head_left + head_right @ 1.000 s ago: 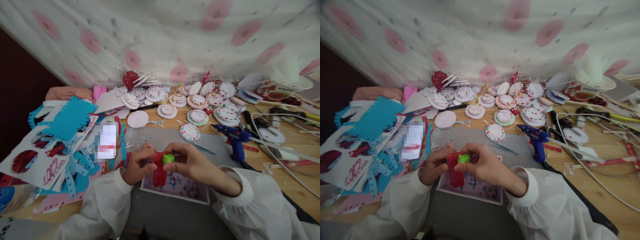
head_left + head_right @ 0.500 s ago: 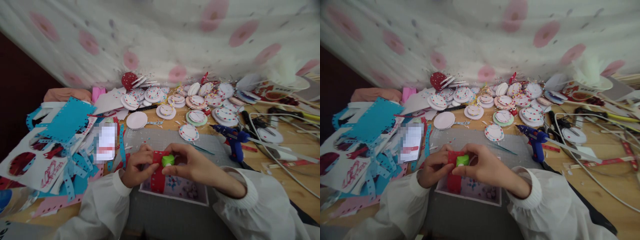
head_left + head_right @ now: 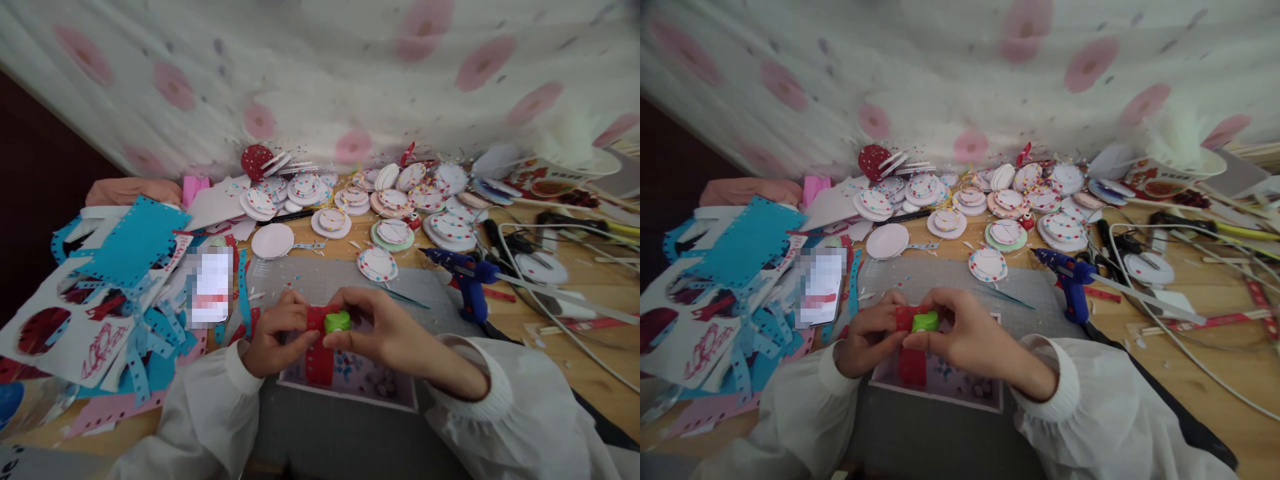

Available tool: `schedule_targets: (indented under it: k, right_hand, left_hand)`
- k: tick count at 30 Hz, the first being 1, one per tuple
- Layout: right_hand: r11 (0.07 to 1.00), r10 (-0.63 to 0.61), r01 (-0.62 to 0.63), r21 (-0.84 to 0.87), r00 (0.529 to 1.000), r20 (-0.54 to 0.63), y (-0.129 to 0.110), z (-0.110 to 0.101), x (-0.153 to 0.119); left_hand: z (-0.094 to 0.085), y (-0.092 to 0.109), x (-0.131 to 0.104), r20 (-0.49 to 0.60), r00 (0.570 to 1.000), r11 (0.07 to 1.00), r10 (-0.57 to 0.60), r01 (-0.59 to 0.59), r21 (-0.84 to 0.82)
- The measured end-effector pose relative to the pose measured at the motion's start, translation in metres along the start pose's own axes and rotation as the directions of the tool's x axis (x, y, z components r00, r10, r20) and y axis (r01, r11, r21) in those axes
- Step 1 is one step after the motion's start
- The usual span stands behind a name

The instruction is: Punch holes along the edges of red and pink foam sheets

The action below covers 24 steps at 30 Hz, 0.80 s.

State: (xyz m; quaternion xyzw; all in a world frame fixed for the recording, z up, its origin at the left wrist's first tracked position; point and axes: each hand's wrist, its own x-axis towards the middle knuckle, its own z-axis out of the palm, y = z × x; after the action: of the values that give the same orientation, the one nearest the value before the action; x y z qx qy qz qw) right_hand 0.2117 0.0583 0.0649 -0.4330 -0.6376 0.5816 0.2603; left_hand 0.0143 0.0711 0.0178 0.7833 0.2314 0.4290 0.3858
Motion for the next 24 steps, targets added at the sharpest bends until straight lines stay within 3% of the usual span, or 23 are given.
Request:
schedule_targets:
  k: [5,10,14,19,24]
  right_hand:
    - [1.000,-0.030,0.029,-0.009,0.999,-0.020,-0.004,0.000,-0.002]
    - [0.995,-0.053,0.049,-0.083,0.998,-0.039,-0.005,0.001,-0.004]
    - [0.987,-0.093,0.087,-0.132,0.995,-0.045,-0.006,0.004,-0.007]
    - [0.982,-0.116,0.108,-0.157,0.992,-0.044,-0.008,0.008,-0.013]
    - [0.959,-0.174,0.144,-0.244,0.979,-0.104,-0.009,0.010,-0.016]
  left_hand:
    - [-0.003,0.001,-0.002,0.025,0.999,0.999,-0.038,0.038,0.030]
    - [-0.010,0.018,0.006,0.025,0.991,0.937,-0.131,0.116,0.329]
    - [-0.011,0.037,0.019,0.076,0.984,0.862,-0.161,0.103,0.497]
    - [-0.012,0.052,0.031,0.251,0.948,0.864,-0.195,0.044,0.502]
    - [-0.012,0.054,0.032,0.286,0.951,0.882,-0.115,-0.034,0.469]
